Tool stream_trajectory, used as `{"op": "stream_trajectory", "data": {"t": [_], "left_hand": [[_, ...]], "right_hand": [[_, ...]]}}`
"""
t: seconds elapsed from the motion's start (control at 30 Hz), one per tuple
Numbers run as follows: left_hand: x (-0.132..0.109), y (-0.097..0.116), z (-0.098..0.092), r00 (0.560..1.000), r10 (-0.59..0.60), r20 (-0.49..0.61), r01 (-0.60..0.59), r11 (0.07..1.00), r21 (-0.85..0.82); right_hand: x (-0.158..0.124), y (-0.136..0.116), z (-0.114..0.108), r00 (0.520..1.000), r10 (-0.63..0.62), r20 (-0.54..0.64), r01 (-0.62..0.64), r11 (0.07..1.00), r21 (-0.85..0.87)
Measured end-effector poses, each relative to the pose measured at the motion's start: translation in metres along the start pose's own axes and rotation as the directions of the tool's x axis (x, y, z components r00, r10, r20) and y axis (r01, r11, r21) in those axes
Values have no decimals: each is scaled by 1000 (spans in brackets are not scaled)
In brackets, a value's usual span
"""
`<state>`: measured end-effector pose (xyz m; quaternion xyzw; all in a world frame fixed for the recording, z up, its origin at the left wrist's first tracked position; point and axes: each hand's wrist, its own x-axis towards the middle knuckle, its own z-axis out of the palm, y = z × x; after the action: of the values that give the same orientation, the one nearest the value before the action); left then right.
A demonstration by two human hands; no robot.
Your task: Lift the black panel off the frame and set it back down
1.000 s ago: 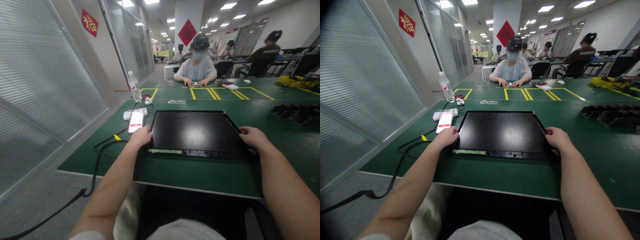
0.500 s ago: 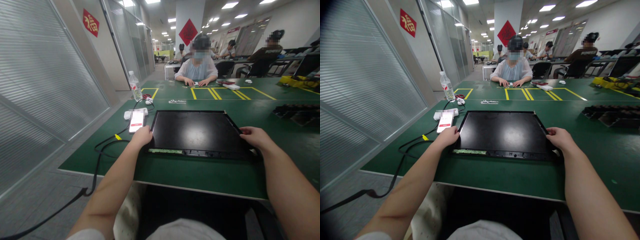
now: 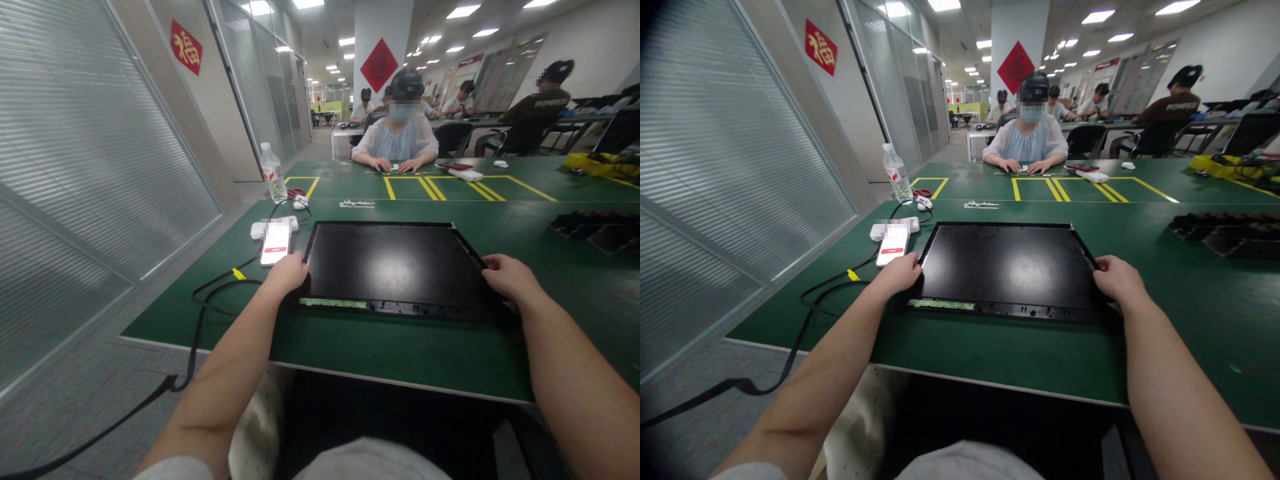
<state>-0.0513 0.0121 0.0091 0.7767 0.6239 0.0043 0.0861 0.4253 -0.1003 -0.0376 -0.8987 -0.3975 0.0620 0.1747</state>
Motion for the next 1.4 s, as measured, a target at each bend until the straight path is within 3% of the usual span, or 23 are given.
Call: {"op": "stream_trajectory", "data": {"t": [0.17,0.33,0.5,0.6,0.7,0.8,0.9,1.23,1.4], "left_hand": [[-2,1,-4,1000,29,10,-29,1000,10],[-4,-2,-7,996,17,-83,-20,999,-40],[-2,-6,-8,982,-47,-184,3,973,-231],[0,-7,-9,966,-106,-237,-2,909,-416],[2,-6,-8,954,-177,-242,-24,760,-650],[4,-2,-6,954,-251,-167,-23,492,-870],[5,2,-4,956,-286,-69,10,266,-964],[9,7,0,948,-303,99,83,-65,-994],[14,1,10,967,-225,118,79,-176,-981]], "right_hand": [[-1,-1,0,1000,11,5,-11,1000,-8],[-1,0,-1,1000,14,0,-14,1000,6],[-2,0,-2,999,36,16,-37,999,26],[1,2,-1,999,33,-2,-33,998,44],[4,5,0,999,34,9,-34,998,43],[4,5,-1,999,38,12,-38,998,43],[1,3,-1,999,45,17,-45,997,55],[2,2,-1,998,44,47,-44,999,12],[2,3,-2,997,43,57,-45,999,24]]}}
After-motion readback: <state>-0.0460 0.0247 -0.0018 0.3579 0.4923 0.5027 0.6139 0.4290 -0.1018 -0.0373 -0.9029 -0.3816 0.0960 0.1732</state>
